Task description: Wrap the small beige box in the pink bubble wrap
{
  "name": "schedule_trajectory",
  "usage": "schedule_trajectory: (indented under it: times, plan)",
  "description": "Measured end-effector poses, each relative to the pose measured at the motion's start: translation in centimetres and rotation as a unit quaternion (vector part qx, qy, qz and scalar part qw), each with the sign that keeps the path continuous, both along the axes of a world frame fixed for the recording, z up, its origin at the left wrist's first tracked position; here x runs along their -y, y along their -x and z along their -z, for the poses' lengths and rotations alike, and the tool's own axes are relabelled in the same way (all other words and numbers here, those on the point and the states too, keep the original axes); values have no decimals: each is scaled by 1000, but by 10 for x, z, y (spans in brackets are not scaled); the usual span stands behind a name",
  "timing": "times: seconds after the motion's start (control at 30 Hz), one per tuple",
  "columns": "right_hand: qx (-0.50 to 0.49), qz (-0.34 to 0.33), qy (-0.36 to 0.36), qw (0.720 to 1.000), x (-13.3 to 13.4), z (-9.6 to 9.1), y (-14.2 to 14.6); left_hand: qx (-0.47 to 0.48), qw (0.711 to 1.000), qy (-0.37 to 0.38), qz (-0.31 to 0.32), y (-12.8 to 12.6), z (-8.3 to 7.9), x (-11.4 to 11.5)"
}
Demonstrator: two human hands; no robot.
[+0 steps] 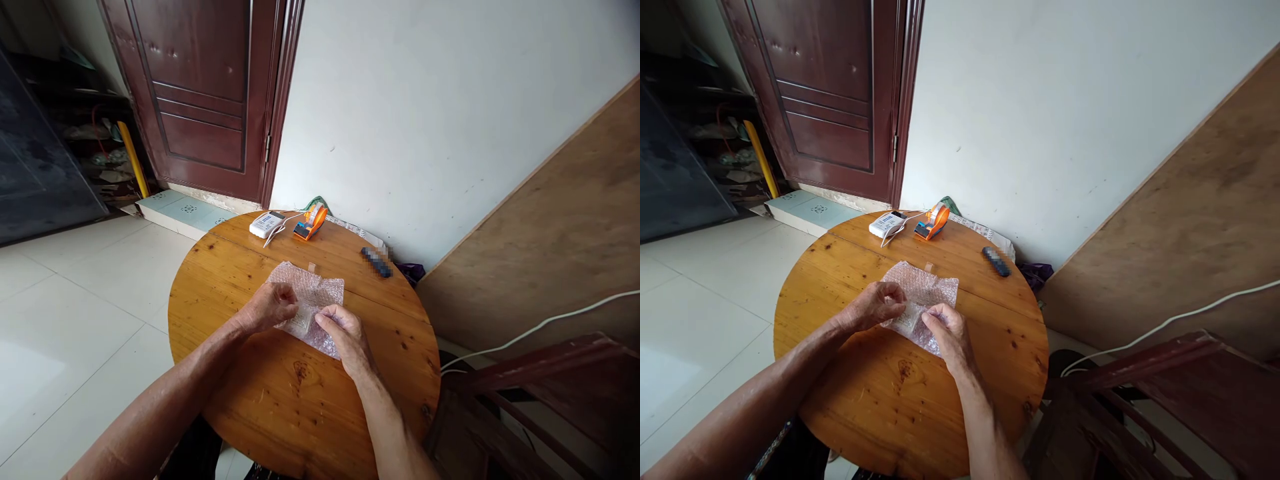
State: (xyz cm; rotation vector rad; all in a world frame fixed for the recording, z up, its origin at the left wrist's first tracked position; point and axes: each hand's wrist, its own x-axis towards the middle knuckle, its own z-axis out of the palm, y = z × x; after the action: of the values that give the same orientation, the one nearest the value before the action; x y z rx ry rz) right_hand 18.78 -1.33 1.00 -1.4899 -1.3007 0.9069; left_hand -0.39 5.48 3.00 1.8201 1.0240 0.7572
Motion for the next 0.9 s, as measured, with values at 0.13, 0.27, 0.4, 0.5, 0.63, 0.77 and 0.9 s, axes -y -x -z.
schedule_trajectory:
  times: [0.13,0.27,0.4,0.5,0.63,0.77,0.9]
  plan:
    - [48,13,-5,999,0,-1,0,2,1000,-7,-2,-1,2,-1]
    - [185,69,-122,973,3,-5,1,3,1000,-6,-4,-2,2,-1]
    - [353,85,-344,866,13,-16,9,0,1000,-9,-16,-3,2,-1]
    - [431,15,-379,819,18,-23,19,-8,1000,-10,-21,-4,2,-1]
    - [467,-70,-322,820,18,-22,27,-27,999,-18,-27,-6,2,-1]
    - [489,-83,-282,822,16,-18,27,-50,998,-9,-21,2,-5,-2]
    - [516,-83,-253,814,16,-17,29,-67,998,4,-1,25,-15,-3]
